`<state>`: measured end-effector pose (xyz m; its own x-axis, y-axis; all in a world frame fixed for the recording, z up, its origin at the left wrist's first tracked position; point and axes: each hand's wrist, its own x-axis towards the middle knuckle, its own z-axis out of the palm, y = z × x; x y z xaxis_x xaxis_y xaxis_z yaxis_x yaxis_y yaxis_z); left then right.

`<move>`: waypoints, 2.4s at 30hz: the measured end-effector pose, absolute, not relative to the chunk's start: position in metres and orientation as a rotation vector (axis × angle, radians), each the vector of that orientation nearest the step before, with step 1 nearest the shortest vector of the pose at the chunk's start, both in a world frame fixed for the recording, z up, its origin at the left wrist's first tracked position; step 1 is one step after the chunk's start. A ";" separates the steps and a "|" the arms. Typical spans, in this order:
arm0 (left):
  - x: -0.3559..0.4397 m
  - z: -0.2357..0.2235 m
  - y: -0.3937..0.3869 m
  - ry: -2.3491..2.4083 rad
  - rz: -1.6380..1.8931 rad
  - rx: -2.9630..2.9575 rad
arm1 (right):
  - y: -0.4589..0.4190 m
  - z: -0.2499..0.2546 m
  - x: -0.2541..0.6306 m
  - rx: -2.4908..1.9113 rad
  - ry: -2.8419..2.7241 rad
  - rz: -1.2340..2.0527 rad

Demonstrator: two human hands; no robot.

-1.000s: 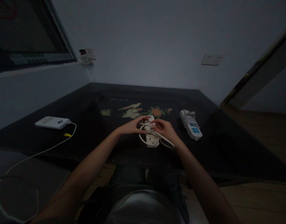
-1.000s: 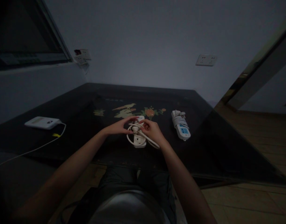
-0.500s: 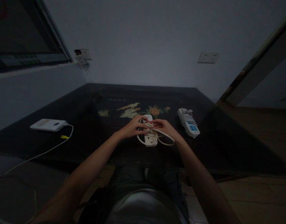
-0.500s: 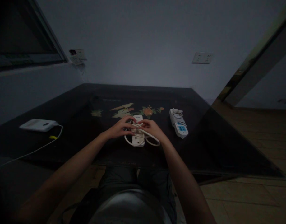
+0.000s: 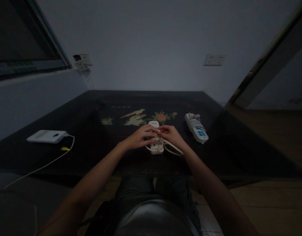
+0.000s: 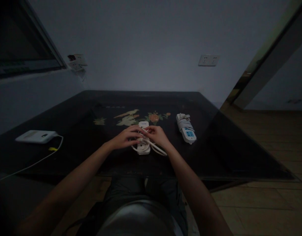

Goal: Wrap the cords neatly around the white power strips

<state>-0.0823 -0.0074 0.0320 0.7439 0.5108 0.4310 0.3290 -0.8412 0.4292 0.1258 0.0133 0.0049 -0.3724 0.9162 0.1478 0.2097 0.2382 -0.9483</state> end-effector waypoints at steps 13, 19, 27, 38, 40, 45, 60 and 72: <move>-0.138 0.047 -0.084 1.268 0.655 2.863 | 0.013 0.002 0.120 -1.063 -1.906 1.131; -0.151 0.023 -0.101 1.398 0.374 2.748 | 0.013 0.012 0.129 -0.994 -1.943 1.104; -0.143 0.020 -0.109 1.246 0.254 2.674 | -0.002 0.028 0.169 -1.080 -1.813 1.000; -0.090 0.026 -0.132 1.279 0.295 2.205 | -0.093 -0.001 0.230 -1.331 -1.665 0.895; -0.079 0.025 -0.138 1.286 0.369 2.083 | -0.112 -0.008 0.235 -1.355 -1.556 0.915; -0.051 0.025 -0.156 0.953 0.454 1.709 | -0.145 -0.016 0.232 -1.376 -1.411 0.861; 0.050 0.049 -0.135 0.404 0.667 1.485 | -0.192 -0.010 0.224 -1.343 -1.137 0.268; 0.086 0.052 -0.124 0.516 0.712 2.011 | -0.181 -0.018 0.205 -1.213 -0.744 0.217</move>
<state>0.0863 -0.1239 0.0522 0.7457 0.6046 0.2800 0.0780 -0.4965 0.8645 0.2045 -0.1813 -0.0181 0.7480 0.5281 0.4019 0.2286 0.3635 -0.9031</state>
